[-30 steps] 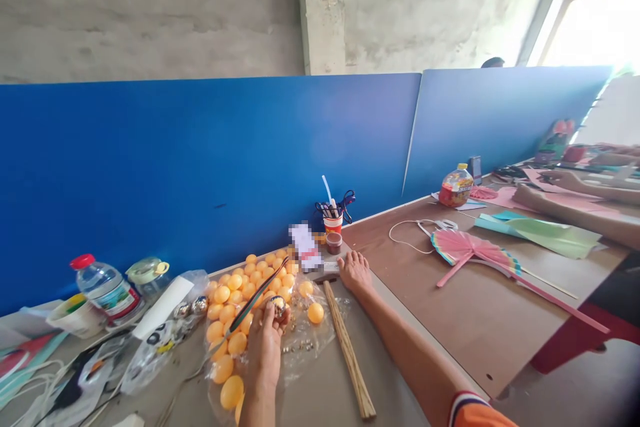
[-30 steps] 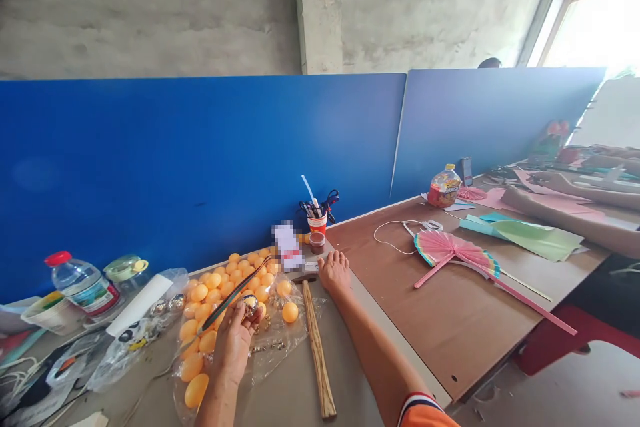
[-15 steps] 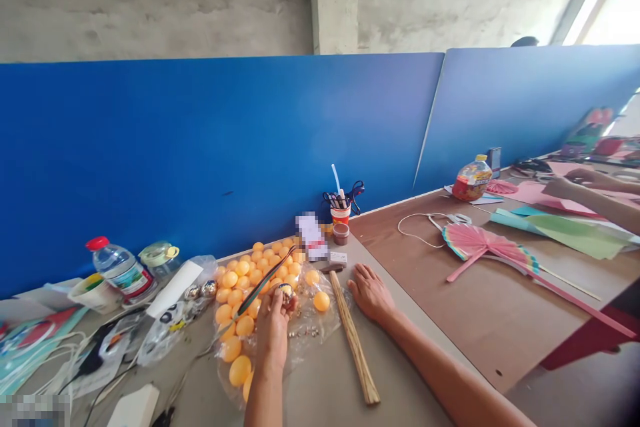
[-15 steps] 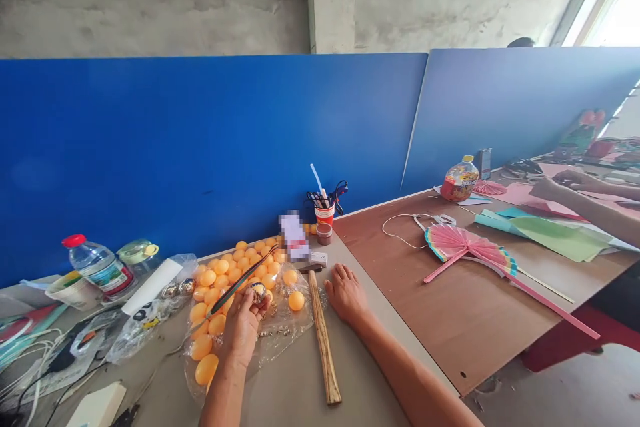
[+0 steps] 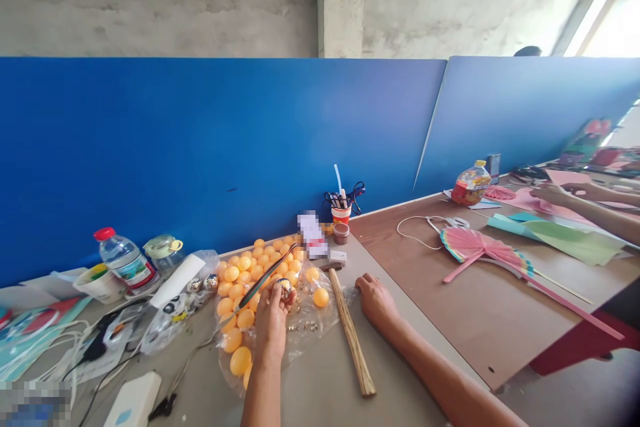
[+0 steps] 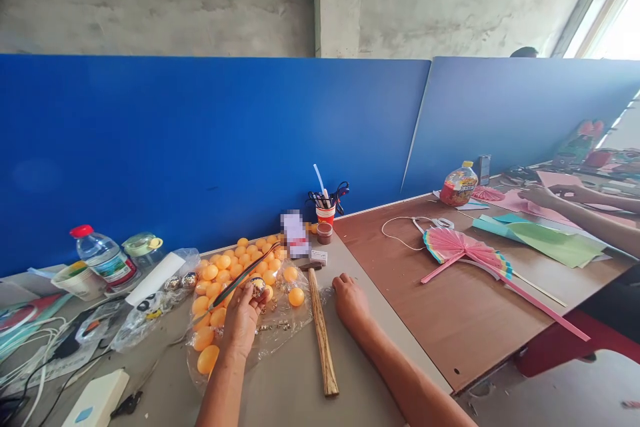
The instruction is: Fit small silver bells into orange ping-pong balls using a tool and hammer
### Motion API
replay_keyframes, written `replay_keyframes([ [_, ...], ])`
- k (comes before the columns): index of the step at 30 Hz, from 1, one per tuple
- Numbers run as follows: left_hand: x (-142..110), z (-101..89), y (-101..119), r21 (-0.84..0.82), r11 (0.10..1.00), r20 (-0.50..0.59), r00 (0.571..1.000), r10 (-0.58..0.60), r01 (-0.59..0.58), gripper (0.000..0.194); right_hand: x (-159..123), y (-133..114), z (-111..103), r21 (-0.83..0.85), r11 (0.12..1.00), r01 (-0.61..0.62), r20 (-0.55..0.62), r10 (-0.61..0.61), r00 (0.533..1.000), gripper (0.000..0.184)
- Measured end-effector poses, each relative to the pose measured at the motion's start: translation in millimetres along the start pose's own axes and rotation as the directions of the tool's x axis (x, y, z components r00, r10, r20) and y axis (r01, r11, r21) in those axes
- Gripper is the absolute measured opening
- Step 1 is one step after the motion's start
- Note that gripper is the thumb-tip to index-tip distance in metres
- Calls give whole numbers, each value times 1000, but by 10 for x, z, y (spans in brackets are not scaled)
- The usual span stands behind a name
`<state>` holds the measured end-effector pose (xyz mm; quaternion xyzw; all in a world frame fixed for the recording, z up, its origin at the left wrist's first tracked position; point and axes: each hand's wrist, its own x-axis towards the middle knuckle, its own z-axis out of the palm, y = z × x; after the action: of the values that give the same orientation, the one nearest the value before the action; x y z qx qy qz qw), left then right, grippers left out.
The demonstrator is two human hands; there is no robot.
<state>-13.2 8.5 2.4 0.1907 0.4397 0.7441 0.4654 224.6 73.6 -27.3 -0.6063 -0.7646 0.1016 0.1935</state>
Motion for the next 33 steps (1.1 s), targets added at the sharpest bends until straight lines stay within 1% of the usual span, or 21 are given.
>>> replay_keyframes([
  [3,1,4,5,-6,1000,2,1000,-1,1,49,13,44,19,9,1000,-2,-7,2,1000,35],
  [5,-1,9,11,-11,1000,-2,1000,1,-1,49,29,73,38,44,999,-10,-21,11,1000,38],
  [7,-5,13,17,-11,1000,-8,1000,9,-9,47,51,66,67,115,993,-24,-55,31,998,41],
  [9,-10,16,20,2,1000,-9,1000,16,-16,46,68,-15,112,210,978,-9,-121,35,992,44],
  [10,-11,17,22,10,1000,-10,1000,20,-20,46,71,-90,138,260,965,37,-161,6,987,45],
  [12,-10,19,29,16,999,-13,1000,28,-28,46,61,-302,191,335,925,178,-224,-106,969,45],
  [15,-6,26,48,12,999,-33,999,40,-39,48,20,-676,243,386,831,401,-266,-316,911,44],
  [17,-7,31,61,12,999,-46,998,43,-43,49,-3,-862,254,404,781,476,-262,-399,878,39],
  [18,-11,31,66,13,999,-50,998,45,-44,49,-9,-916,257,393,775,496,-273,-416,867,35],
  [20,-22,26,71,17,999,-45,998,41,-40,47,-6,-942,270,329,797,507,-297,-422,857,29],
  [23,-41,7,69,30,1000,-15,1000,7,-7,43,29,-836,319,269,843,466,-309,-383,870,24],
  [25,-48,-1,66,39,999,-3,1000,0,1,44,64,-744,357,296,850,435,-287,-355,890,22],
  [27,-48,3,61,47,999,-12,1000,13,-12,47,95,-685,372,358,839,409,-250,-336,908,21],
  [30,-39,21,51,64,998,-30,999,21,-19,49,107,-675,314,497,775,390,-217,-325,921,21],
  [33,-23,30,43,57,998,-64,998,19,-15,52,74,-716,182,672,638,375,-239,-293,926,16],
])
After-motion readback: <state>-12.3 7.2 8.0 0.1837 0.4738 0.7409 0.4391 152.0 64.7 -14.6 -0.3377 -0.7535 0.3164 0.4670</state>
